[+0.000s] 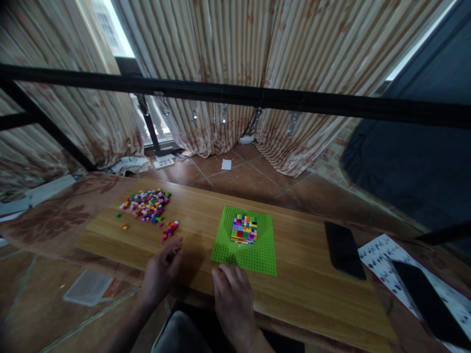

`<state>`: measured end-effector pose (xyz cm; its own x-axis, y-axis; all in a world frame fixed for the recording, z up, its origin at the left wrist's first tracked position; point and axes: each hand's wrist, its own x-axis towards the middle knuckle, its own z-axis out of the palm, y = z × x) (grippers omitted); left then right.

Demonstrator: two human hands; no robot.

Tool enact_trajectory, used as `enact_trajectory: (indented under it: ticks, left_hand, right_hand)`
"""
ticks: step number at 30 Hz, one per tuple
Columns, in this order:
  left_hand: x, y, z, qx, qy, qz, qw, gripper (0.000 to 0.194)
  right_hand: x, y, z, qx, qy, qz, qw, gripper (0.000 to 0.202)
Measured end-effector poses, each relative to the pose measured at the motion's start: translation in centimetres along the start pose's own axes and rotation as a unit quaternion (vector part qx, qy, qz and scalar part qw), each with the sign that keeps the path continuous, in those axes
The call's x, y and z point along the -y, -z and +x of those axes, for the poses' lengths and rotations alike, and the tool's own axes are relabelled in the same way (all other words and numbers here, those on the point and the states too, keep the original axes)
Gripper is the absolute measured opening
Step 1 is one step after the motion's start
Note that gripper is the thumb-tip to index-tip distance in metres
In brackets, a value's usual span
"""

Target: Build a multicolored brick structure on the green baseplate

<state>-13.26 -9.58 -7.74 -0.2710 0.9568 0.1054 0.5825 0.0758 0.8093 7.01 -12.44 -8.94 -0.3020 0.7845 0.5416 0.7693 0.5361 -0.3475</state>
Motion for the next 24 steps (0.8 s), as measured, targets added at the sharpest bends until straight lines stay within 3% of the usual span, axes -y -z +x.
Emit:
enact_trajectory:
  ticks: [4,7,14,24]
  left_hand:
    - [2.1,2.2,0.5,-0.04,0.024,0.065,0.997,0.035]
    - [2.8,2.8,1.0,-0.062,0.043,0.091,0.993,0.036]
    - [3.3,2.3,1.9,-0.058,0.06,0.141,0.986,0.04]
    - [2.8,2.1,2.4,-0.044,0.077,0.181,0.979,0.039]
  right_hand:
    - [1.2,-1.8,0.8,0.016,-0.01,0.029,0.999,0.021]
    - [1.5,-3.0,1.5,0.024,-0.011,0.051,0.998,0.021]
    - [1.8,-5.7,4.4,0.054,-0.01,0.089,0.995,0.019]
    - [2.7,-11.3,12.4,0.119,0.0,0.047,0.992,0.032]
